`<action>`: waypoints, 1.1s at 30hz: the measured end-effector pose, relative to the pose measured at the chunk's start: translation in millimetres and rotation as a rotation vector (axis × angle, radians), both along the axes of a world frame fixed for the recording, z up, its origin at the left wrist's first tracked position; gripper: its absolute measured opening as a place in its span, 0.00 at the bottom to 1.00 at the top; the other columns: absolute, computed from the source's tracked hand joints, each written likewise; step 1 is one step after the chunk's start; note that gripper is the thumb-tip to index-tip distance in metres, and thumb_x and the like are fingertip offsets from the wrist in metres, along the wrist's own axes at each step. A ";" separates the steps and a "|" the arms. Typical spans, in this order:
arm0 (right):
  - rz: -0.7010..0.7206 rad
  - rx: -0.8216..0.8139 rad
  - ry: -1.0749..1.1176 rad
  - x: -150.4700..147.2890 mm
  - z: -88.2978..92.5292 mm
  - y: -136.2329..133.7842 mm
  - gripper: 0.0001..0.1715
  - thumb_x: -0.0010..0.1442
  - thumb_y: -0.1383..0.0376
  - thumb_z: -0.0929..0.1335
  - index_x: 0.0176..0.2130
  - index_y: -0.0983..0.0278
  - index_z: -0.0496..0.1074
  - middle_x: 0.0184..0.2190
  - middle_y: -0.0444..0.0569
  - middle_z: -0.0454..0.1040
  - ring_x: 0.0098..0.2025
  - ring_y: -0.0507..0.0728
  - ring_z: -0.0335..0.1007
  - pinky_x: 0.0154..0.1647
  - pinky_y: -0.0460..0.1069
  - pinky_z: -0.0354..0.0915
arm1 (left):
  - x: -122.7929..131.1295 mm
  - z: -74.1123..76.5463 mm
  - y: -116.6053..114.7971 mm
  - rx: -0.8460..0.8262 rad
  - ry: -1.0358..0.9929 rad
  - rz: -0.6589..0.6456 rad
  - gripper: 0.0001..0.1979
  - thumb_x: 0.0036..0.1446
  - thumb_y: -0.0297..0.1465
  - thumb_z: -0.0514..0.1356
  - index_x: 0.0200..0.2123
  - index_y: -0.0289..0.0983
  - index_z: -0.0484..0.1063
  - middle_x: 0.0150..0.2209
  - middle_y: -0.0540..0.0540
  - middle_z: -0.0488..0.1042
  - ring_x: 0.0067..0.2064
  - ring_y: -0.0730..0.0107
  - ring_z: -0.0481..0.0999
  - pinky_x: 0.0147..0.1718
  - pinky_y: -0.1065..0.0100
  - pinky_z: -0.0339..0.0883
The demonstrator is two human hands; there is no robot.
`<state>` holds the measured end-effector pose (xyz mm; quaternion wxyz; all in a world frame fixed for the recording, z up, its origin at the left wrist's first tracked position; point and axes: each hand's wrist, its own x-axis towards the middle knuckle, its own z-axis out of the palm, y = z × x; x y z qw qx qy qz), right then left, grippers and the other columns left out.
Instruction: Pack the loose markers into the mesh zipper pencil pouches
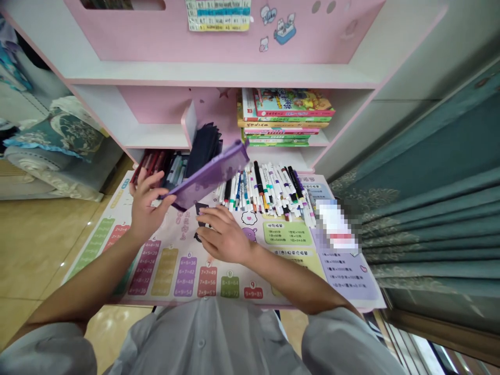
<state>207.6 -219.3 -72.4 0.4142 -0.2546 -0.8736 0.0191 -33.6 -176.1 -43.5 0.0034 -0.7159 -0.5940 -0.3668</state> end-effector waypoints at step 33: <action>-0.196 -0.162 0.050 79.3 -42.6 29.3 0.04 0.63 0.63 0.70 0.36 0.59 0.76 0.49 0.51 0.76 0.65 0.66 0.62 0.62 0.68 0.65 | 87.8 -32.6 -26.3 0.013 0.283 -0.356 0.16 0.54 0.48 0.67 0.33 0.41 0.74 0.60 0.41 0.71 0.70 0.41 0.56 0.66 0.32 0.28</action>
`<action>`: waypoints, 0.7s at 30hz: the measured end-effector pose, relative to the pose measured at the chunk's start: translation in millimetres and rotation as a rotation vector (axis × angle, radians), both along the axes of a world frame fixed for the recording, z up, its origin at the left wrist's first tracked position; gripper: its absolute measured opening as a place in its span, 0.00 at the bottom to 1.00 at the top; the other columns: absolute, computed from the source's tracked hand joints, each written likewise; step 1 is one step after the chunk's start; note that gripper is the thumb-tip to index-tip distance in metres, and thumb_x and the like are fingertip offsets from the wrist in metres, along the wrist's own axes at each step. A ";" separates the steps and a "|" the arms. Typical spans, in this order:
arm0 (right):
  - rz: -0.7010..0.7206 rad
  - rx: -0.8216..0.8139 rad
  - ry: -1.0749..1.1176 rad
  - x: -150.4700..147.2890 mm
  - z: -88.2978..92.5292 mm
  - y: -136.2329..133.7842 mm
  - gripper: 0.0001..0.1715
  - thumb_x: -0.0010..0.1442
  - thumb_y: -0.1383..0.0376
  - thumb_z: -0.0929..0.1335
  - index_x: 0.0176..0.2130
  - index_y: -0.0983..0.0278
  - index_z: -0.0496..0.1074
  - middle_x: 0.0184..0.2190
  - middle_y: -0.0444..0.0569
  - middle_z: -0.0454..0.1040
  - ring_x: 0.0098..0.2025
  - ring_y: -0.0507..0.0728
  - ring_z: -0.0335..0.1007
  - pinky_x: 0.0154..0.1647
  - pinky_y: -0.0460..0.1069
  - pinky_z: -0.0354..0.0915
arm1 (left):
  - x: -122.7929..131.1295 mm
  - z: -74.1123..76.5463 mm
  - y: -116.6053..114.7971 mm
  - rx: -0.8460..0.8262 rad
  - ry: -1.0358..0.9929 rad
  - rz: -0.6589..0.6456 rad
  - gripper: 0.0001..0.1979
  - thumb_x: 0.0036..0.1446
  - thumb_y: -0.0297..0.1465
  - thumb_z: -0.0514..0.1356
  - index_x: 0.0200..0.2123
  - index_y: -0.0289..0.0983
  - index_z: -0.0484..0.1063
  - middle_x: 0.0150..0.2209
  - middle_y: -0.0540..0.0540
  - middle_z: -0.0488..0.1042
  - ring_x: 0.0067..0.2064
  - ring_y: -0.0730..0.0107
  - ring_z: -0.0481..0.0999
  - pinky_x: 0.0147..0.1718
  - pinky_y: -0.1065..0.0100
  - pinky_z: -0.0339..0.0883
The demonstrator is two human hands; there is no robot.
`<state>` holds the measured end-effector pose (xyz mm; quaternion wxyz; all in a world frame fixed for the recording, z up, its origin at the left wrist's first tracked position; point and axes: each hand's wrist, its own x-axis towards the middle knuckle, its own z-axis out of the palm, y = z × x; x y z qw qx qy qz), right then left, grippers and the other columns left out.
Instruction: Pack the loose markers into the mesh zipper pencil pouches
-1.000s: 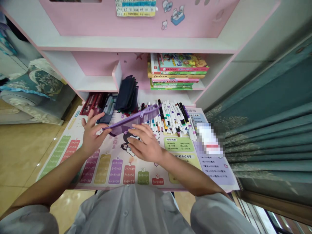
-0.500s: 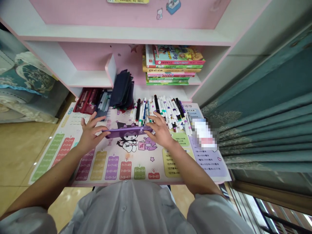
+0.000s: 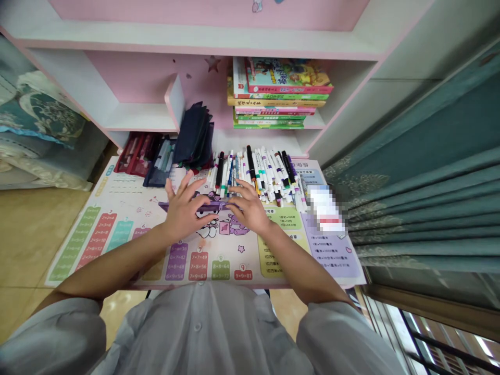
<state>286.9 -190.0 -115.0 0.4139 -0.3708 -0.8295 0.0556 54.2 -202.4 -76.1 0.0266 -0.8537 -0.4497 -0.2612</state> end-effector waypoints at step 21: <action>-0.010 0.040 -0.044 0.5 1.2 -1.1 0.05 0.63 0.63 0.70 0.34 0.57 0.77 0.47 0.48 0.77 0.64 0.64 0.62 0.60 0.64 0.66 | 21.0 -1.6 9.0 -0.221 -0.136 -0.007 0.06 0.59 0.31 0.65 0.30 0.41 0.74 0.55 0.46 0.76 0.68 0.46 0.62 0.63 0.27 0.38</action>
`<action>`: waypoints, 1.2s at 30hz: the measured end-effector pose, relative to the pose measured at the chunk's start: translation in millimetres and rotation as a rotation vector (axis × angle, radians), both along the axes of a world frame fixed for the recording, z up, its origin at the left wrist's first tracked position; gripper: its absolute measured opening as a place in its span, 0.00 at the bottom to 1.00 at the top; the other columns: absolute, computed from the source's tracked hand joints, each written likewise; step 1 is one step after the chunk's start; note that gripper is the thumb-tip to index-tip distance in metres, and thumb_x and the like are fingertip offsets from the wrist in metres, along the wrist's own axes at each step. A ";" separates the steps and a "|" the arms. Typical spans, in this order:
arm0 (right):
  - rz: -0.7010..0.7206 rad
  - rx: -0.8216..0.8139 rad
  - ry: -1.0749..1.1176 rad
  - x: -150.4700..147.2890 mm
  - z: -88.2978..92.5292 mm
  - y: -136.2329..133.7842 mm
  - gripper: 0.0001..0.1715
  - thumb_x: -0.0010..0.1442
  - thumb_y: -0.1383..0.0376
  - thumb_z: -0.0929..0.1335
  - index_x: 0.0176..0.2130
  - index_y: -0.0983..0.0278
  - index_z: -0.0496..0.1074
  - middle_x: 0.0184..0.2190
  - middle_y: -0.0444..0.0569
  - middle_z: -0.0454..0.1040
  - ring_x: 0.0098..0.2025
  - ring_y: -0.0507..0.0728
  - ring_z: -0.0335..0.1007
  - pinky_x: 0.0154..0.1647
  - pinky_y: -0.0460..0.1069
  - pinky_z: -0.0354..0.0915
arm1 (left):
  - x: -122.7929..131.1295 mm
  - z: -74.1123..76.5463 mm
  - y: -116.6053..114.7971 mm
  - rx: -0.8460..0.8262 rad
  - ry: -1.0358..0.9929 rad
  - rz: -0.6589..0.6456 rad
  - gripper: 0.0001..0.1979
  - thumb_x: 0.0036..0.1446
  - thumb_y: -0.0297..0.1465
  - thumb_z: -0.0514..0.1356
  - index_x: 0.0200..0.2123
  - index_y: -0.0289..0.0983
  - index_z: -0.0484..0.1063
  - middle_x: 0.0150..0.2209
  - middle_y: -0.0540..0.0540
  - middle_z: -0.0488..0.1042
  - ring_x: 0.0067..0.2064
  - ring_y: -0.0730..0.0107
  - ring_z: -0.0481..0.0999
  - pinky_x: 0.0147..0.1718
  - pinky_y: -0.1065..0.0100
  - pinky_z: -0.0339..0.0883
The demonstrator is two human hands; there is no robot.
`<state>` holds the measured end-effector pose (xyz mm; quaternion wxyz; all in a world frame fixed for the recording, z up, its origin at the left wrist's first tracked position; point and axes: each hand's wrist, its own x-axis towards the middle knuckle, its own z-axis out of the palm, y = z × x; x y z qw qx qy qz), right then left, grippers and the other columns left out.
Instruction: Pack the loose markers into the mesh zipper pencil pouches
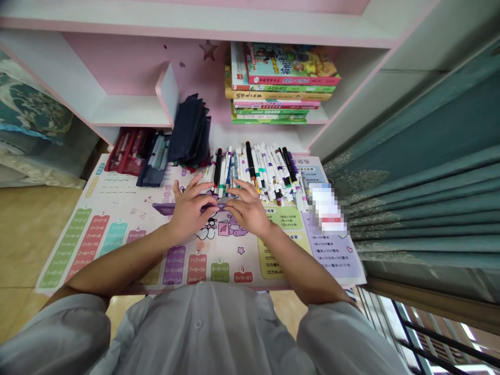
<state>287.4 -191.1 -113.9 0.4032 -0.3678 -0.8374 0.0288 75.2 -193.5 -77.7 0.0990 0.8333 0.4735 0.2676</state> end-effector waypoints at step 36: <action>0.025 -0.009 -0.019 -0.4 5.6 -2.1 0.08 0.64 0.63 0.69 0.31 0.58 0.76 0.45 0.47 0.78 0.63 0.65 0.63 0.59 0.65 0.64 | -8.0 27.6 5.7 -0.358 0.095 0.014 0.09 0.57 0.27 0.62 0.24 0.37 0.71 0.60 0.43 0.72 0.70 0.41 0.54 0.61 0.20 0.35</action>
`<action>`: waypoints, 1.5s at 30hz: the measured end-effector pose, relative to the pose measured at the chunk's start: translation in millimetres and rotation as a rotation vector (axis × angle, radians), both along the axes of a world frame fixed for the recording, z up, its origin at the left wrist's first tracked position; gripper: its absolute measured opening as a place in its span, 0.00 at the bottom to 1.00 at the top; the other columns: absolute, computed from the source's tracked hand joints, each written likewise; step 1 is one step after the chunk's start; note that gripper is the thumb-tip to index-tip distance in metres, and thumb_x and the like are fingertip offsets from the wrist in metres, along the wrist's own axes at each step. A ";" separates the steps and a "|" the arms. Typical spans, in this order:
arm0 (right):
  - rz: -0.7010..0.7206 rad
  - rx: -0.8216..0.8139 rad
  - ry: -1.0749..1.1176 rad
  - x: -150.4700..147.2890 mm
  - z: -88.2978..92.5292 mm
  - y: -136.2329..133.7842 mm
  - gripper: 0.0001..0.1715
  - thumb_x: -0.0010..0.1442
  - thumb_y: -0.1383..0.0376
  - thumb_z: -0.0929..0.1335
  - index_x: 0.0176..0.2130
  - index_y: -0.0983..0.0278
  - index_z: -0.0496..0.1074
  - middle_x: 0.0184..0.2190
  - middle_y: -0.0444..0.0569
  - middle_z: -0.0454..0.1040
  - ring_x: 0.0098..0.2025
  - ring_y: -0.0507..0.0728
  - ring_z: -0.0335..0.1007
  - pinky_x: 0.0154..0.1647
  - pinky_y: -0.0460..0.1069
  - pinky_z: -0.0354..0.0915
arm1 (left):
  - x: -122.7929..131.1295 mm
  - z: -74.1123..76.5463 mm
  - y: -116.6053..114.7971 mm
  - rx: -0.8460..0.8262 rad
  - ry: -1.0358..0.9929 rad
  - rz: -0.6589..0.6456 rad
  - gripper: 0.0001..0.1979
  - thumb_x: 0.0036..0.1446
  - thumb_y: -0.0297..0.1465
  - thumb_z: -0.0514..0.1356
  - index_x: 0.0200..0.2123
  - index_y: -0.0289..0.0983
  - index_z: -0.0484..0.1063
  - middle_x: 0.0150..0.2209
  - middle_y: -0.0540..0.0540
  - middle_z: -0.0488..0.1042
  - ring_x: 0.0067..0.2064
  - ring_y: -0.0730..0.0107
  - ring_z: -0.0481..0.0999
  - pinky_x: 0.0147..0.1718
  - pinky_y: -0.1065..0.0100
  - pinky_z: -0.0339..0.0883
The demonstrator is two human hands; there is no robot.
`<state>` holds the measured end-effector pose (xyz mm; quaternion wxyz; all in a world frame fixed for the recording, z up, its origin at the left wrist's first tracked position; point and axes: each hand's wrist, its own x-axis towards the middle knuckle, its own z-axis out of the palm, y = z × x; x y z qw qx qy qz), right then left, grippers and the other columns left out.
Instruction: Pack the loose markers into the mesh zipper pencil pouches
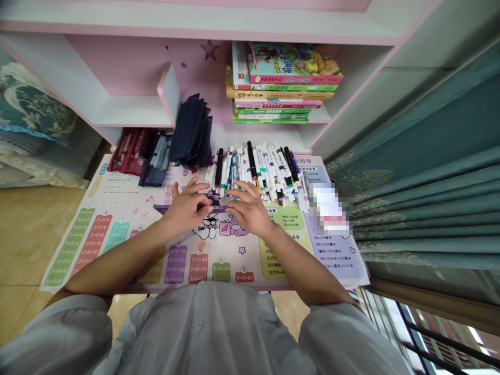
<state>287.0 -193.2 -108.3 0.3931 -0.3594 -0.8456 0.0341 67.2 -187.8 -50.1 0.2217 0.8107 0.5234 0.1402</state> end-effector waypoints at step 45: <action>-0.013 0.008 0.021 7.9 -0.9 3.5 0.06 0.62 0.64 0.70 0.31 0.57 0.76 0.46 0.47 0.78 0.63 0.65 0.64 0.61 0.67 0.64 | -25.7 6.0 18.0 -0.062 0.077 -0.046 0.11 0.55 0.28 0.62 0.21 0.38 0.71 0.57 0.42 0.75 0.69 0.41 0.58 0.60 0.20 0.35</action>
